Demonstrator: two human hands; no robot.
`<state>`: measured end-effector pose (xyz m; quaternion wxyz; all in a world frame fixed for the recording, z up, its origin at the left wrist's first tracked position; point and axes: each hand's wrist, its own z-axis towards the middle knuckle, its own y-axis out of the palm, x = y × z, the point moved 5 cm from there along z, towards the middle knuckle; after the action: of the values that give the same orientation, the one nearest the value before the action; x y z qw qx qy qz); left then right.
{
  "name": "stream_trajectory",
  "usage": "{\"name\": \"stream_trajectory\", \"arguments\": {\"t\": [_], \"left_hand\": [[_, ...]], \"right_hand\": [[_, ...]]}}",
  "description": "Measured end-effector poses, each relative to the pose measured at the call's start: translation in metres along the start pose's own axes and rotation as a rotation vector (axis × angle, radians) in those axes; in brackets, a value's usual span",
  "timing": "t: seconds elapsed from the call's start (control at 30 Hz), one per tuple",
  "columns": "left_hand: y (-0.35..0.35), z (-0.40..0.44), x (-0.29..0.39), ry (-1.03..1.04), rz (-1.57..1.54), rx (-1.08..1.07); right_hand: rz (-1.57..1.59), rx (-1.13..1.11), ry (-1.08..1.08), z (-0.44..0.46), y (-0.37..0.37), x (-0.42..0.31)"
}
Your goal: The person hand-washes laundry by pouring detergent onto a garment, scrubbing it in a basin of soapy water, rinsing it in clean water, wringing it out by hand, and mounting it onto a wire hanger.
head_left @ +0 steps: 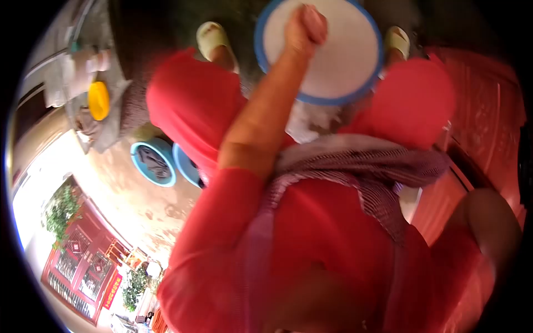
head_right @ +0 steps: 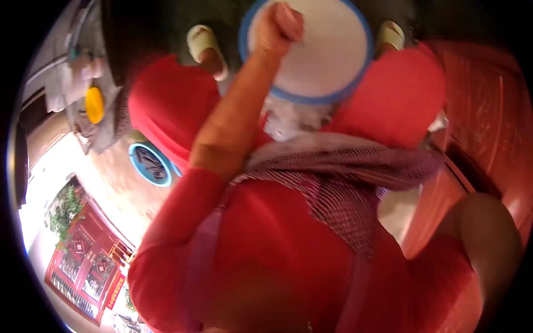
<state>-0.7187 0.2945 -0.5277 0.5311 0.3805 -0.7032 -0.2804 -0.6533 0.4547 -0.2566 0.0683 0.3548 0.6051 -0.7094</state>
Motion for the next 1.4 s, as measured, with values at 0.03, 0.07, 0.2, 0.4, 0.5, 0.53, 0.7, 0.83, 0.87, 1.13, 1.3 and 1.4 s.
{"name": "stream_trajectory", "arguments": {"t": [0.03, 0.07, 0.2, 0.4, 0.5, 0.53, 0.7, 0.83, 0.87, 1.13, 1.3, 1.4], "left_hand": [[0.001, 0.001, 0.008, -0.011, -0.016, 0.036], [0.0, 0.004, 0.017, -0.028, -0.018, 0.07], [-0.001, 0.011, 0.002, -0.034, -0.034, -0.121], [-0.005, -0.002, -0.001, -0.164, -0.115, 0.073], [-0.011, 0.002, -0.001, -0.143, -0.154, -0.029], [-0.01, -0.005, -0.009, -0.145, -0.224, -0.093], [-0.009, 0.005, 0.005, -0.109, -0.354, 0.116], [0.005, 0.002, 0.014, -0.138, -0.414, 0.019], [0.009, 0.0, 0.018, -0.139, -0.413, 0.02], [0.002, 0.003, 0.011, -0.131, -0.443, 0.061], [0.001, 0.009, -0.003, -0.155, -0.487, -0.024], [0.011, 0.0, 0.003, -0.144, -0.456, 0.063]], "right_hand": [[0.002, 0.015, -0.004, -0.003, -0.003, -0.004], [-0.005, 0.026, -0.007, -0.006, -0.008, -0.004], [0.034, 0.013, 0.004, -0.005, -0.009, -0.005], [0.057, 0.069, -0.029, -0.001, -0.019, -0.006], [0.146, 0.24, -0.032, 0.002, -0.054, -0.003], [0.215, 0.379, -0.029, 0.001, -0.073, 0.003], [0.806, 1.155, 0.045, 0.036, -0.096, 0.077], [0.64, 0.552, 0.555, 0.081, 0.099, 0.183], [0.561, 0.599, 0.572, 0.082, 0.114, 0.178], [0.382, 0.919, 0.55, -0.036, 0.145, 0.038], [0.054, 0.88, 0.51, -0.096, 0.103, -0.012], [0.087, 0.656, 0.602, -0.076, 0.055, 0.004]]}}
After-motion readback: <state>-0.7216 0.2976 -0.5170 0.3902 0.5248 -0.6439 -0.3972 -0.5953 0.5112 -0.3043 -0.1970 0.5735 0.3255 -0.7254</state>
